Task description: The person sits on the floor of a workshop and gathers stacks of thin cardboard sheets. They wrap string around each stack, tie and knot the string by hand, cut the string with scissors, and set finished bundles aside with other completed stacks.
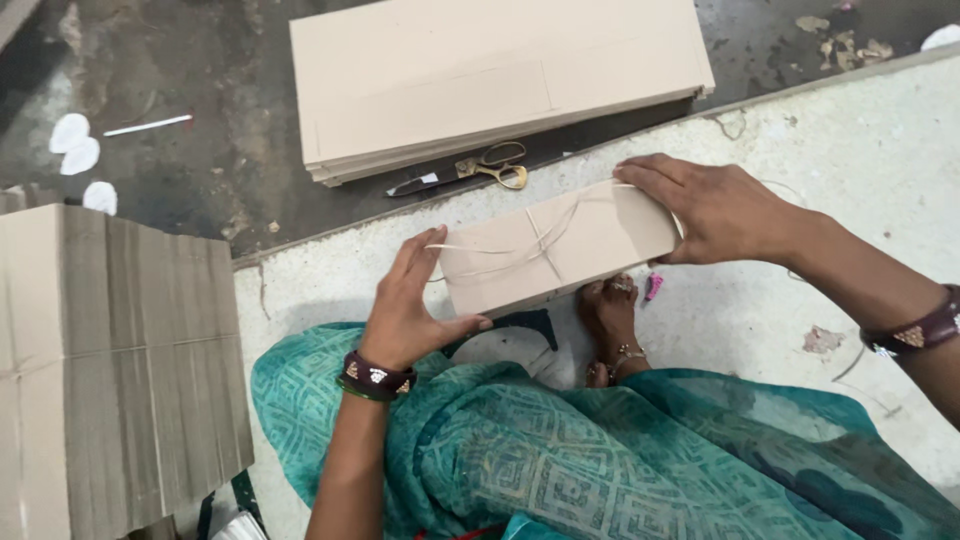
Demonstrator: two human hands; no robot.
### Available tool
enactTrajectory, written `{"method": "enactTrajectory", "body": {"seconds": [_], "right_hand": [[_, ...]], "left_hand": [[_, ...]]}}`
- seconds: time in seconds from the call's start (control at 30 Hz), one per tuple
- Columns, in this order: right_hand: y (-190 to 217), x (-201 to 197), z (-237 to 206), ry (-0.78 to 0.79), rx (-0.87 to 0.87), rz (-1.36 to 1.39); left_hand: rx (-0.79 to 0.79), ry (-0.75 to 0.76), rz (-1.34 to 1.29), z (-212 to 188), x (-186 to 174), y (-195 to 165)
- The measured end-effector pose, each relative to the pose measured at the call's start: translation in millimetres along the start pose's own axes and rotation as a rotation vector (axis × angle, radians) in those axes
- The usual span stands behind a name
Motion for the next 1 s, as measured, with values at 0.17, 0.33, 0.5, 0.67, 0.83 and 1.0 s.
{"method": "enactTrajectory", "body": {"seconds": [0.17,0.33,0.5,0.67,0.83,1.0], "right_hand": [[-19.8,0.9,1.7,0.056,0.047,0.034],[-54.3,-14.3,26.8,-0.368,-0.148,0.012],[-76.5,16.2,88.1,-0.259,0.028,0.502],[-95.8,66.5,128.2,-0.035,0.159,0.629],[-108.7,134.0,136.6,0.070,0.168,0.633],[-96.2,188.4,112.5,-0.124,0.055,0.850]], "left_hand": [[-0.070,-0.166,-0.153,-18.1,7.4,5.7],[-0.220,-0.310,-0.534,-34.5,28.5,28.8],[-0.462,-0.361,-0.607,-34.0,41.3,67.1],[-0.930,-0.222,-1.239,-42.7,69.9,120.8],[-1.098,-0.056,-1.230,-42.8,135.8,171.8],[-0.816,0.128,-1.412,-28.3,178.9,183.7]]}}
Point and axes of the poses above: each hand's wrist, its own z-axis towards the middle knuckle, its own x-axis out of the palm, y = z × x, the point moved 2 cm from there along z, towards the middle knuckle, and after that the axes turned 1 degree about z, right-handed, at the moved point
